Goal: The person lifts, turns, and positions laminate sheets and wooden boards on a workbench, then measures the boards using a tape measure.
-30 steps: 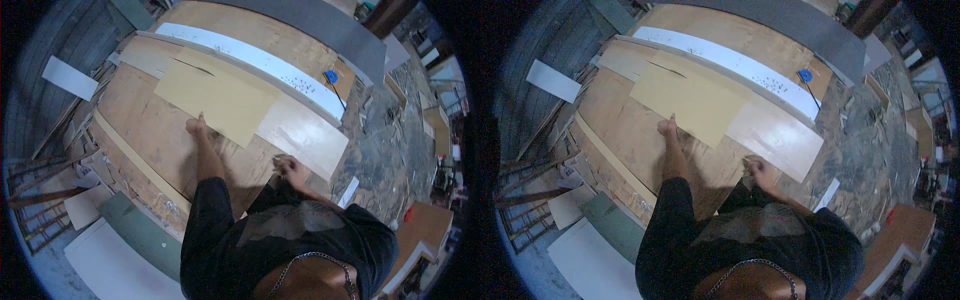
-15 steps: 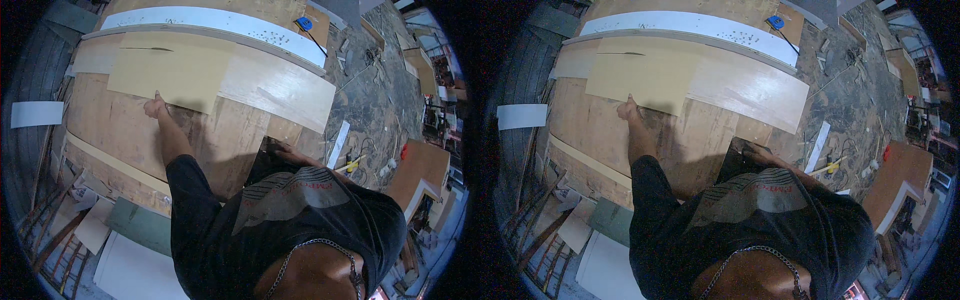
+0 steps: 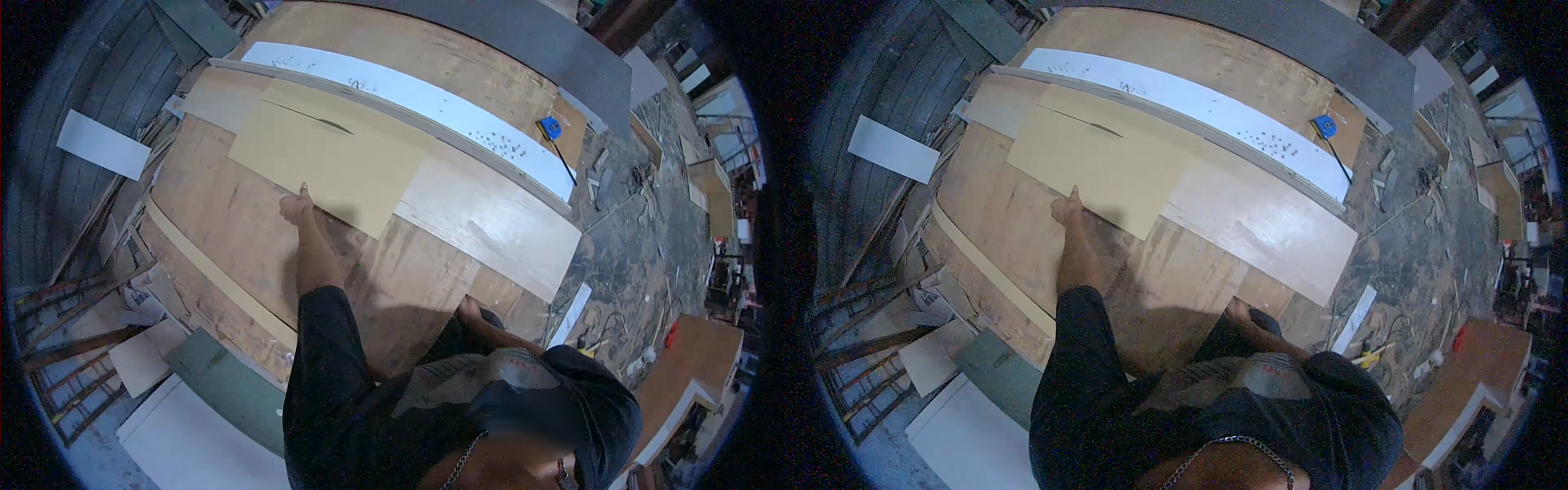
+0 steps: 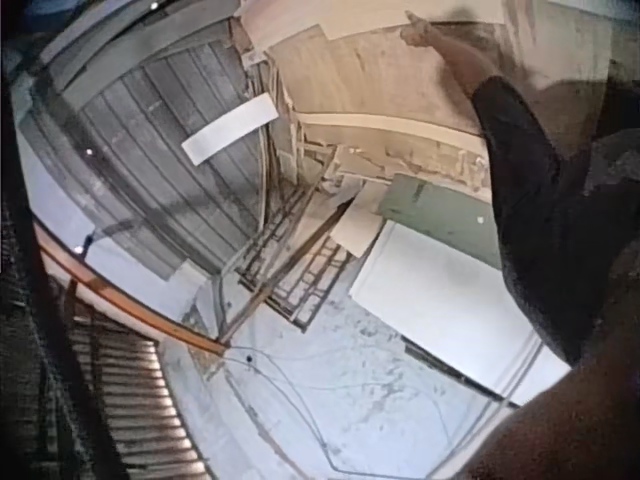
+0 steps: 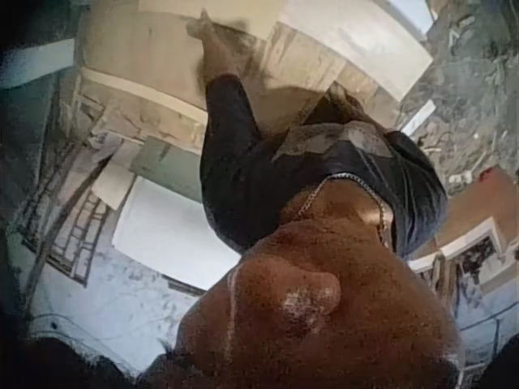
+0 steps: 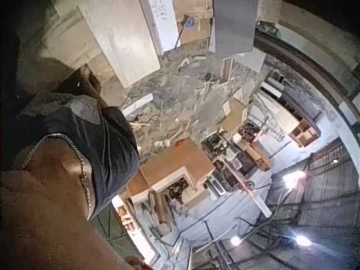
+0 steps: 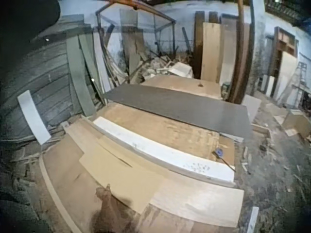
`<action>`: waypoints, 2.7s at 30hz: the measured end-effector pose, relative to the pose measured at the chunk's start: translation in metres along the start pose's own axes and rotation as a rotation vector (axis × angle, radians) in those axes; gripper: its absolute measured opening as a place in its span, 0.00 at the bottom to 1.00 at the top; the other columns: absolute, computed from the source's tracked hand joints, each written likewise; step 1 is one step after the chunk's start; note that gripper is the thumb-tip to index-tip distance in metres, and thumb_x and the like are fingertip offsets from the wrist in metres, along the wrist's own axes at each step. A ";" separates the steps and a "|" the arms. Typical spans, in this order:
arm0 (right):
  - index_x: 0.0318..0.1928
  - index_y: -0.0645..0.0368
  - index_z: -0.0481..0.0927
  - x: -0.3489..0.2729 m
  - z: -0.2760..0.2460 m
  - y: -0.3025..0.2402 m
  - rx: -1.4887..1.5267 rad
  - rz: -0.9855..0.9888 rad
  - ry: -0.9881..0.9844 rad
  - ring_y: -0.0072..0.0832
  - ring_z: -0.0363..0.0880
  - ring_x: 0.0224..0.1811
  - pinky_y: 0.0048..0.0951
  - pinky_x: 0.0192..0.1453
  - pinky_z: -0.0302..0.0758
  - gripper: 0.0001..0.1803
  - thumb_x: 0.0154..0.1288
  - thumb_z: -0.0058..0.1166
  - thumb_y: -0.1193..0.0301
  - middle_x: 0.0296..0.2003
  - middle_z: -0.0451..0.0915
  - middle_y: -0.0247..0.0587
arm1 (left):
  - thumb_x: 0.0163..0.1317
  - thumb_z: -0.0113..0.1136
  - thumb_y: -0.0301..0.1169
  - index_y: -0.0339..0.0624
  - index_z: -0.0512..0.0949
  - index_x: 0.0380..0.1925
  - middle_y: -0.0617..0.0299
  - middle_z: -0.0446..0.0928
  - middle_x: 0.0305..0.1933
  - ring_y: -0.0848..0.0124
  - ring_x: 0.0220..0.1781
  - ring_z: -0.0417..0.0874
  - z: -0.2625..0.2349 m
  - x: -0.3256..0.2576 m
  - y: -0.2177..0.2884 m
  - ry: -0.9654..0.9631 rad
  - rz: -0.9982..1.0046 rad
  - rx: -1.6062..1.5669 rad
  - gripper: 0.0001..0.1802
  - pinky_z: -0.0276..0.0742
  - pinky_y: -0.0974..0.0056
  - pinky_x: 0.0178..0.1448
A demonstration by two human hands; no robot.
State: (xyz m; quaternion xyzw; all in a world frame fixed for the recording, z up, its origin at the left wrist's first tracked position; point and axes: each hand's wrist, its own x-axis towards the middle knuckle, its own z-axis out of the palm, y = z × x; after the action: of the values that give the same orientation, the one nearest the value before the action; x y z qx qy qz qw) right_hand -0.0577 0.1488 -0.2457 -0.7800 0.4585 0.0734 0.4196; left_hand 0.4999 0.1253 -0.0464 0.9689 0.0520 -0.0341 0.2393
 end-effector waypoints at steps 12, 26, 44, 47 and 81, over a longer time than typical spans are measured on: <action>0.47 0.58 0.75 -0.011 0.010 0.024 1.160 -0.047 0.005 0.28 0.75 0.39 0.28 0.43 0.72 0.17 0.71 0.43 0.59 0.37 0.78 0.40 | 0.42 0.74 0.53 0.33 0.81 0.33 0.44 0.81 0.42 0.50 0.44 0.83 -0.012 0.018 0.033 -0.069 -0.031 -0.077 0.32 0.81 0.52 0.49; 0.34 0.62 0.78 -0.033 -0.028 -0.025 0.531 -0.241 -0.065 0.28 0.75 0.34 0.27 0.37 0.71 0.05 0.60 0.50 0.76 0.31 0.79 0.35 | 0.44 0.73 0.53 0.34 0.78 0.37 0.45 0.80 0.43 0.51 0.47 0.82 -0.005 0.059 0.023 -0.006 -0.022 -0.072 0.33 0.80 0.53 0.50; 0.55 0.59 0.74 -0.045 -0.056 -0.111 1.334 0.181 -0.146 0.38 0.72 0.54 0.40 0.57 0.71 0.22 0.73 0.42 0.56 0.51 0.76 0.45 | 0.43 0.71 0.57 0.32 0.76 0.40 0.44 0.80 0.43 0.51 0.47 0.82 -0.011 0.131 0.004 -0.004 -0.039 0.059 0.39 0.80 0.53 0.51; 0.55 0.59 0.74 -0.045 -0.057 -0.111 1.204 0.119 -0.122 0.38 0.72 0.54 0.40 0.58 0.70 0.22 0.73 0.42 0.56 0.51 0.76 0.45 | 0.42 0.71 0.57 0.30 0.77 0.38 0.44 0.80 0.42 0.51 0.47 0.82 -0.010 0.138 0.006 0.074 -0.047 0.100 0.38 0.79 0.53 0.51; 0.60 0.61 0.68 -0.055 -0.057 -0.118 0.870 0.070 -0.002 0.35 0.70 0.57 0.38 0.61 0.67 0.24 0.72 0.45 0.58 0.56 0.71 0.44 | 0.44 0.70 0.58 0.36 0.81 0.32 0.46 0.82 0.40 0.52 0.43 0.84 -0.015 0.196 0.001 0.023 -0.014 0.073 0.33 0.81 0.53 0.49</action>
State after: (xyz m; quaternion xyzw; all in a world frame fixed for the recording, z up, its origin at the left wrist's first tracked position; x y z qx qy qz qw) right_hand -0.0129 0.1710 -0.1128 -0.5144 0.4726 -0.1116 0.7068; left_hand 0.6954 0.1482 -0.0508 0.9770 0.0603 -0.0263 0.2029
